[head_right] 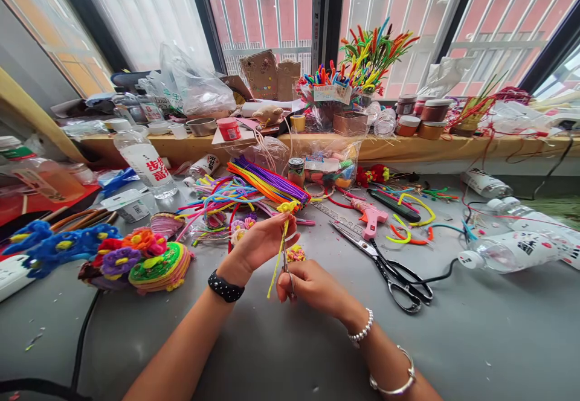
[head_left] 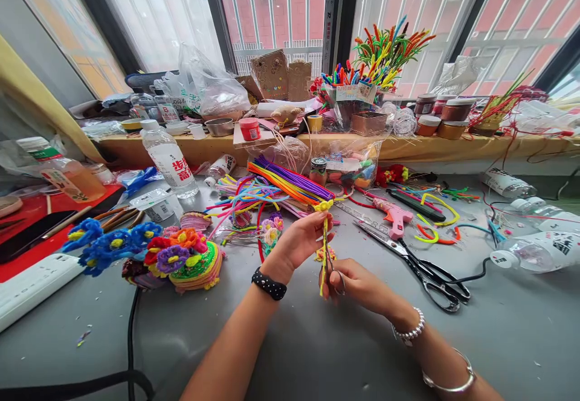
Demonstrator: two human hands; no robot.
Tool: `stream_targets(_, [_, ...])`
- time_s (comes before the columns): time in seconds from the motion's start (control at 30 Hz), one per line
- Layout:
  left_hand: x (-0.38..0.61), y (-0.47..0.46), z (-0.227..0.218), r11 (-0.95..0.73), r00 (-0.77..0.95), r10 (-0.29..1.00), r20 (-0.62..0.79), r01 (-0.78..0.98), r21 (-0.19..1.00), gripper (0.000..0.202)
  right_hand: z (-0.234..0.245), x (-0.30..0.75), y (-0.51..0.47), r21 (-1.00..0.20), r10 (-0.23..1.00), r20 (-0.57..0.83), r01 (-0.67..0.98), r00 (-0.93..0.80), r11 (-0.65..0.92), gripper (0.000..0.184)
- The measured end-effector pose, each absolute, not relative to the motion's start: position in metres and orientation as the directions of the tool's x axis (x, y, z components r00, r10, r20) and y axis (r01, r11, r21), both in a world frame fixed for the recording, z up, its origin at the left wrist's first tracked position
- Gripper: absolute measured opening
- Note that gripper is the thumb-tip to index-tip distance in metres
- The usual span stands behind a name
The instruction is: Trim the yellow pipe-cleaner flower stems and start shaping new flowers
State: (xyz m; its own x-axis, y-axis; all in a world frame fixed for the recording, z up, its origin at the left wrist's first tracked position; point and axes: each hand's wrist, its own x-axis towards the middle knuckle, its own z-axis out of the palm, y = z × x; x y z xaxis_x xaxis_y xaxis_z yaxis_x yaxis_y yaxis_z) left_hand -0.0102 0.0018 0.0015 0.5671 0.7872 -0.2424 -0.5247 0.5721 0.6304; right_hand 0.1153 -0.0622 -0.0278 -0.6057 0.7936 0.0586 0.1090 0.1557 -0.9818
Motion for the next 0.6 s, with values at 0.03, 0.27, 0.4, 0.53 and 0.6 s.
stream_targets(0.03, [-0.010,0.002,0.001,0.564,0.549,0.799,-0.246,-0.540,0.625,0.007,-0.030,0.115,-0.061,-0.985,0.804,0.052,0.101,-0.592,0.138,0.054])
stream_targets(0.27, [-0.009,0.003,0.002,0.516,0.482,0.844,-0.234,-0.616,0.595,0.009,-0.040,0.114,-0.058,-0.994,0.834,0.049,0.059,-0.549,0.097,0.052])
stream_targets(0.4, [-0.009,0.003,0.003,0.501,0.456,0.858,-0.236,-0.647,0.575,0.010,-0.040,0.114,-0.058,-0.993,0.845,0.044,0.070,-0.533,0.095,0.053])
stream_targets(0.53, [-0.008,0.003,0.003,0.488,0.440,0.868,-0.231,-0.666,0.565,0.010,-0.041,0.114,-0.057,-0.991,0.853,0.040,0.086,-0.520,0.098,0.052])
stream_targets(0.6, [-0.008,0.004,0.003,0.487,0.442,0.868,-0.226,-0.665,0.566,0.009,-0.041,0.114,-0.057,-0.990,0.856,0.034,0.099,-0.515,0.098,0.052])
